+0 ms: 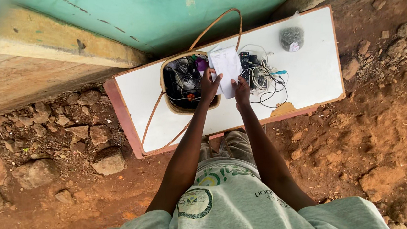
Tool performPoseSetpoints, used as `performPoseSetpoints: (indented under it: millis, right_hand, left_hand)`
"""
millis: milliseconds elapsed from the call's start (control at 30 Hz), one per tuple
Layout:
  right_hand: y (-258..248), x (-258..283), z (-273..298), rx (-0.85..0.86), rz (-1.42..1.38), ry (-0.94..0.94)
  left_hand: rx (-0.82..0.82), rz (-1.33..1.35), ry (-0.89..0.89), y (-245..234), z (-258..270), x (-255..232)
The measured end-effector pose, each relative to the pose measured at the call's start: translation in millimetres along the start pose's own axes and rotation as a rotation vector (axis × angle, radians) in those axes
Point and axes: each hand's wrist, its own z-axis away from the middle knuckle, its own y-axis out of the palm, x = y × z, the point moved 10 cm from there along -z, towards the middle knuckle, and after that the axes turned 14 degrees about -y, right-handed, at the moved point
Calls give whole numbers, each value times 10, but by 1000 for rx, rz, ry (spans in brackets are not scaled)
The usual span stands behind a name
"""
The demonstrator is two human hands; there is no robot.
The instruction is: The person unpacks items from a woven basket onto a table, removing paper sheets, a spray bottle, plastic bags, cables, adapters, and electronic accessories by hand.
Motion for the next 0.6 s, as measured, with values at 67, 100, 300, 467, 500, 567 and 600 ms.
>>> performPoseSetpoints:
  millis: [67,100,300,467,500,567,600]
  right_hand:
    - [71,31,-22,18,1,-31]
    - [97,-28,5,43,44,34]
    - [123,-185,206,118,65,234]
    - [-223,39,12,138,-48,228]
    - [-381,131,-80,65,-76,194]
    - [-622,299,-292,-3,-100,156]
    - [-834,345,-365,-117,-89,161]
  left_hand:
    - [10,4,-10,-106,27,86]
    - [22,7,-19,-132,41,132]
    - [-144,-45,132,-289,174,267]
    - [-49,32,79,85,165,408]
    - [137,227,-37,310,117,512]
    - [209,260,-124,560,68,581]
    - [290,284,-222,737,69,659]
